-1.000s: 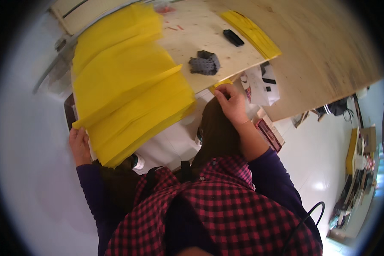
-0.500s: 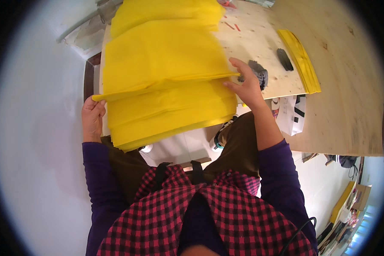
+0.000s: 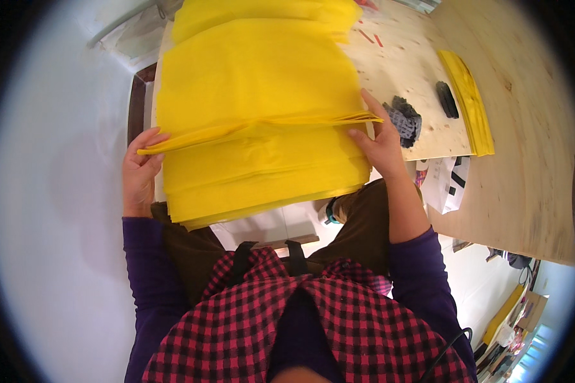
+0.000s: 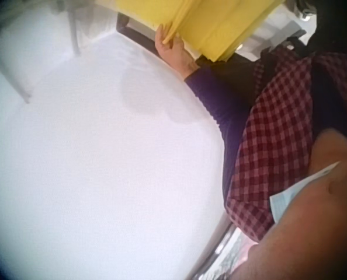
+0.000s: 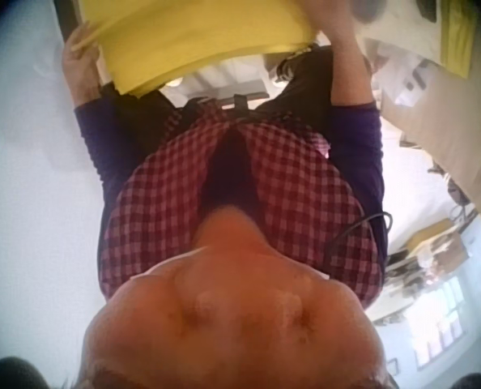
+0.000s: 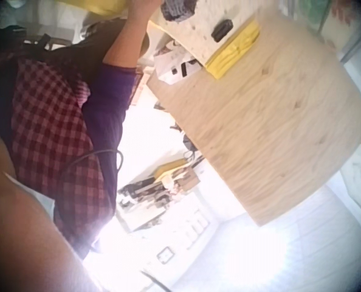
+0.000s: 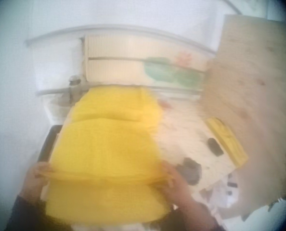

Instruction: The person folds multiple yellow fabric sheets on a wooden table. They align edges, smooth the fabric, and stack the folded pieces. The person occasionally uses a small dark object to assist with alignment.

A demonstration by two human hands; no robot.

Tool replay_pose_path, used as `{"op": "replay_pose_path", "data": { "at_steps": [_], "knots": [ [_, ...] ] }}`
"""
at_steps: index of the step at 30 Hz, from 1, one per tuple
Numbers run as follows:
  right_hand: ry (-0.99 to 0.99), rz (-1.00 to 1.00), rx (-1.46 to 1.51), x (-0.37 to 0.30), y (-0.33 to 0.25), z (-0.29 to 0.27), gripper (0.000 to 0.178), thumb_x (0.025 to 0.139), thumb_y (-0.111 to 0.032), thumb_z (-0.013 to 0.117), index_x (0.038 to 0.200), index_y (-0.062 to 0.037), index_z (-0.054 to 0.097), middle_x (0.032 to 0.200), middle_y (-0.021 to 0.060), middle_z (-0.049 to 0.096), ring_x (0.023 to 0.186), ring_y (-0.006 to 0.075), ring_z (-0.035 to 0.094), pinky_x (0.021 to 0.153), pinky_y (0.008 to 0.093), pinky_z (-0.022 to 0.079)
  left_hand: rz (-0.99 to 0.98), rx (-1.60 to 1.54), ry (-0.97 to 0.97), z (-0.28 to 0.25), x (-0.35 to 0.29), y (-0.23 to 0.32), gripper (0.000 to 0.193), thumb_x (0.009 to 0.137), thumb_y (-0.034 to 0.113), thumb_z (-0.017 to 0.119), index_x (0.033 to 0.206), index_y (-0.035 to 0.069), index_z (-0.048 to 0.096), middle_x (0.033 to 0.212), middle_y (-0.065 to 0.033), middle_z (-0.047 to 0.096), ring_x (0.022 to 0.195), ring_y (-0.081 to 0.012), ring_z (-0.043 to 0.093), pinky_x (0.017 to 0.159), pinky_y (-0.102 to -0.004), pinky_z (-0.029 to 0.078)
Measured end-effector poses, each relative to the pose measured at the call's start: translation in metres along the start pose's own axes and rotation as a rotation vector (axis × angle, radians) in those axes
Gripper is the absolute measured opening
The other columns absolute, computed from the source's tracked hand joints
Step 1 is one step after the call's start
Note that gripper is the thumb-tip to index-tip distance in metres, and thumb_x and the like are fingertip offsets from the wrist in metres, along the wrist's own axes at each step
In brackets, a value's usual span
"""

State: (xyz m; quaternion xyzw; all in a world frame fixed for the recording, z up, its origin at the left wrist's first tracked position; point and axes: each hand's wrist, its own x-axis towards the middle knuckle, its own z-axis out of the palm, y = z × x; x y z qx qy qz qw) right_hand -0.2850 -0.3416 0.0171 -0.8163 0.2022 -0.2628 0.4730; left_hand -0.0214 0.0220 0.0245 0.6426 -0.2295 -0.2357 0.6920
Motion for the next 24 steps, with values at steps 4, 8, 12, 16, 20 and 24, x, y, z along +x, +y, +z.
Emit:
{"op": "replay_pose_path", "data": {
  "at_steps": [4,8,12,16,20,24],
  "knots": [
    [-0.025,-0.014,0.009,0.0,0.0,0.003,0.069,0.075,0.004,0.071,0.139,-0.0072,0.045,0.141,0.0103,0.049,0.131,0.0232,0.046,0.11,0.0328,0.033,-0.031,0.021,0.014,0.003,-0.002,0.001,0.045,0.084,-0.01,0.056,0.128,0.002,0.052,0.12,-0.0124,0.062,0.114,-0.0178,0.056,0.1,-0.0287,0.04],
    [0.024,-0.032,0.001,0.002,0.002,0.003,0.067,0.075,0.006,0.07,0.137,-0.0064,0.046,0.138,0.01,0.052,0.129,0.0223,0.048,0.109,0.0325,0.034,-0.036,0.011,0.026,0.0,-0.002,-0.001,0.041,0.085,-0.01,0.056,0.124,0.001,0.054,0.118,-0.0108,0.063,0.111,-0.0165,0.057,0.098,-0.0278,0.041],
    [0.025,0.128,0.19,0.0,0.005,-0.001,0.045,0.084,0.009,0.06,0.127,-0.0034,0.054,0.124,0.0076,0.06,0.117,0.0168,0.055,0.103,0.0286,0.039,-0.071,0.01,0.062,-0.005,-0.003,-0.004,0.031,0.085,-0.008,0.059,0.115,0.0,0.061,0.11,-0.0074,0.065,0.104,-0.0149,0.059,0.094,-0.0272,0.044],
    [0.05,-0.005,0.165,0.001,0.007,-0.001,0.022,0.086,0.007,0.061,0.105,-0.0027,0.067,0.112,0.0065,0.066,0.103,0.0131,0.06,0.091,0.025,0.045,0.009,0.016,0.004,-0.008,-0.004,-0.005,0.023,0.085,-0.005,0.062,0.107,0.0,0.065,0.099,-0.0036,0.067,0.087,-0.0091,0.059,0.077,-0.0219,0.045],
    [0.065,0.022,0.195,0.003,0.007,0.0,0.014,0.091,0.0,0.06,0.104,-0.001,0.067,0.111,0.0082,0.066,0.107,0.015,0.058,0.097,0.0269,0.042,0.007,0.021,0.047,-0.007,-0.003,-0.006,0.02,0.086,-0.002,0.064,0.106,0.001,0.067,0.096,-0.0016,0.068,0.077,-0.0047,0.054,0.064,-0.0182,0.039],
    [0.143,-0.02,0.176,0.006,0.007,0.001,0.012,0.092,0.0,0.06,0.102,-0.0011,0.066,0.098,0.0008,0.065,0.091,0.0075,0.057,0.083,0.0209,0.044,0.018,0.035,0.114,-0.004,0.001,-0.005,0.021,0.087,0.0,0.064,0.108,0.001,0.067,0.096,-0.0015,0.068,0.075,-0.0035,0.053,0.062,-0.0177,0.038]
  ]
}}
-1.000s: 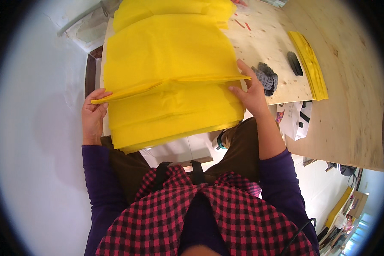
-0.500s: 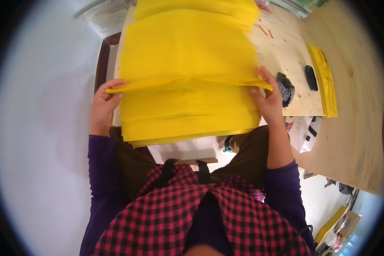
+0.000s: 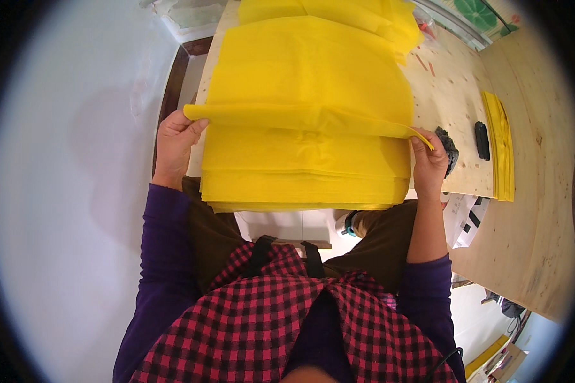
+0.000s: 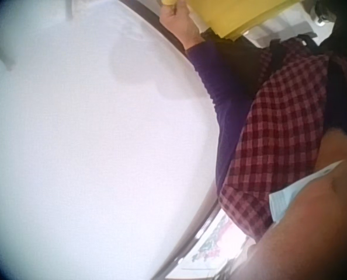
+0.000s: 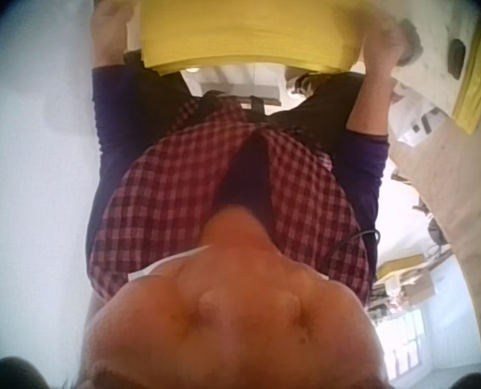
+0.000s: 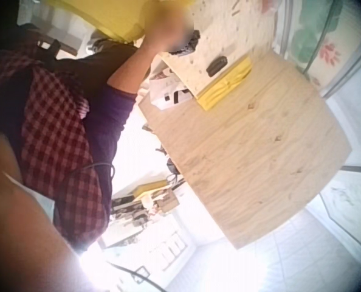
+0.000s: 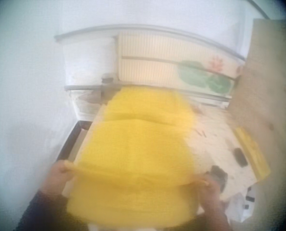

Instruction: The person folds multiple yellow fabric sheets on a wooden table. They align edges, smooth the fabric, and stack the folded pieces. The person occasionally uses a small dark object to assist with alignment.

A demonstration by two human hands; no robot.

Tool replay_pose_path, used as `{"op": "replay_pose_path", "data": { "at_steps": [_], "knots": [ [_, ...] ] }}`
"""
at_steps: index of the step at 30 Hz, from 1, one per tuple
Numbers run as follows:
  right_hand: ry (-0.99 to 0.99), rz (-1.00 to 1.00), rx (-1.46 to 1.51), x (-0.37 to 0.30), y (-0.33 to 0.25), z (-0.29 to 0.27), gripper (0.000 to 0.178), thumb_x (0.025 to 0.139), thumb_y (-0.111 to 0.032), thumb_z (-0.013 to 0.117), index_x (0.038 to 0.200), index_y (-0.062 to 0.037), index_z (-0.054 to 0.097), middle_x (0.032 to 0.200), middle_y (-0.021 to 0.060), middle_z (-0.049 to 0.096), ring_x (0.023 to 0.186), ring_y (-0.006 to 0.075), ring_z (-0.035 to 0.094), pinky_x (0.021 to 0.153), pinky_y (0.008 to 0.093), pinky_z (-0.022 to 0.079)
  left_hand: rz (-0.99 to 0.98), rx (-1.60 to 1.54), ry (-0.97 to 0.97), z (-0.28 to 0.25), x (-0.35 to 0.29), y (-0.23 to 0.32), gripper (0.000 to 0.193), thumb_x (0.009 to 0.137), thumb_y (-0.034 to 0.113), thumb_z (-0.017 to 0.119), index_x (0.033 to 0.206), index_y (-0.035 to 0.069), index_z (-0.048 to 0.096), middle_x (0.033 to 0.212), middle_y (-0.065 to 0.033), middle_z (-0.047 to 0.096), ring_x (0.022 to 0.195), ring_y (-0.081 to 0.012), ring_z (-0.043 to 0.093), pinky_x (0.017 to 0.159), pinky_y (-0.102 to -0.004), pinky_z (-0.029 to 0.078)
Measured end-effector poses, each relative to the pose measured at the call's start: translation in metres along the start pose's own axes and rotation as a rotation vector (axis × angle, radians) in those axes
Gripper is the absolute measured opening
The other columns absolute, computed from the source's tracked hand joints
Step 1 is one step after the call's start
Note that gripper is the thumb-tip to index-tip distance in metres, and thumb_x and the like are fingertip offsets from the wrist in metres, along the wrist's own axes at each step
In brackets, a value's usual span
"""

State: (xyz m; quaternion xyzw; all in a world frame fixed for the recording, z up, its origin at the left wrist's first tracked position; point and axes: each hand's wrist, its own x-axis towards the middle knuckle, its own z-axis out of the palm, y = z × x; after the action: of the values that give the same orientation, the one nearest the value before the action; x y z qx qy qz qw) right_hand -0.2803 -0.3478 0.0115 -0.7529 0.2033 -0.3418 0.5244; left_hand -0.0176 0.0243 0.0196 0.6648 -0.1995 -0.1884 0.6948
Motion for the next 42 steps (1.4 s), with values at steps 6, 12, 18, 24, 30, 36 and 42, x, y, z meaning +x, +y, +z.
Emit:
{"op": "replay_pose_path", "data": {
  "at_steps": [6,12,18,24,30,36,42],
  "knots": [
    [0.053,-0.038,0.095,0.006,0.005,0.003,0.013,0.093,-0.005,0.061,0.105,0.0,0.065,0.093,-0.0017,0.065,0.087,0.0056,0.055,0.08,0.0193,0.044,0.177,-0.086,0.082,0.015,0.007,-0.002,0.022,0.089,0.0,0.063,0.11,0.001,0.066,0.095,-0.001,0.068,0.066,-0.0014,0.049,0.057,-0.0173,0.035],
    [0.069,-0.068,0.184,0.008,0.003,0.009,0.013,0.095,-0.006,0.06,0.105,0.0008,0.065,0.093,-0.0006,0.065,0.087,0.0064,0.056,0.082,0.0199,0.043,0.116,-0.102,0.083,0.013,0.008,0.003,0.019,0.089,0.002,0.062,0.108,0.001,0.066,0.088,-0.001,0.066,0.061,-0.004,0.051,0.051,-0.0174,0.034],
    [0.065,-0.145,0.12,0.009,-0.004,0.008,0.017,0.097,-0.01,0.058,0.108,0.001,0.064,0.099,-0.0002,0.064,0.092,0.0069,0.054,0.086,0.0212,0.042,0.142,-0.12,0.075,0.017,0.006,0.01,0.016,0.09,0.003,0.062,0.106,0.001,0.066,0.086,-0.003,0.066,0.059,-0.0098,0.056,0.052,-0.0209,0.038],
    [0.154,-0.126,0.117,0.009,-0.006,0.009,0.015,0.096,-0.009,0.059,0.104,0.0017,0.065,0.091,-0.0002,0.065,0.084,0.0068,0.055,0.079,0.0203,0.044,0.185,-0.117,0.064,0.019,0.003,0.009,0.016,0.09,0.004,0.062,0.105,-0.001,0.065,0.087,-0.007,0.068,0.065,-0.0134,0.062,0.056,-0.024,0.045],
    [0.105,-0.02,0.041,0.01,0.003,0.008,0.017,0.096,-0.01,0.058,0.108,0.0011,0.065,0.097,-0.0019,0.063,0.09,0.0048,0.053,0.083,0.0197,0.043,0.107,-0.092,-0.025,0.014,0.004,0.011,0.018,0.09,0.003,0.062,0.107,-0.001,0.064,0.091,-0.0073,0.069,0.07,-0.0124,0.063,0.058,-0.0229,0.045],
    [0.12,-0.007,0.013,0.009,0.005,0.012,0.015,0.096,-0.009,0.058,0.106,0.0008,0.065,0.093,-0.0025,0.063,0.086,0.0045,0.053,0.079,0.0193,0.043,0.225,-0.037,0.097,0.02,-0.005,0.013,0.021,0.088,-0.002,0.061,0.109,-0.003,0.064,0.1,-0.0054,0.066,0.089,-0.0125,0.061,0.083,-0.0256,0.047],
    [0.047,-0.051,0.049,0.006,0.001,0.017,0.013,0.096,-0.007,0.058,0.104,0.0005,0.065,0.091,-0.0027,0.063,0.083,0.0044,0.053,0.077,0.0188,0.042,0.438,-0.039,0.093,0.018,-0.016,0.021,0.022,0.084,-0.009,0.059,0.105,-0.004,0.066,0.121,-0.0098,0.057,0.109,-0.0178,0.055,0.095,-0.0291,0.041]
  ]
}}
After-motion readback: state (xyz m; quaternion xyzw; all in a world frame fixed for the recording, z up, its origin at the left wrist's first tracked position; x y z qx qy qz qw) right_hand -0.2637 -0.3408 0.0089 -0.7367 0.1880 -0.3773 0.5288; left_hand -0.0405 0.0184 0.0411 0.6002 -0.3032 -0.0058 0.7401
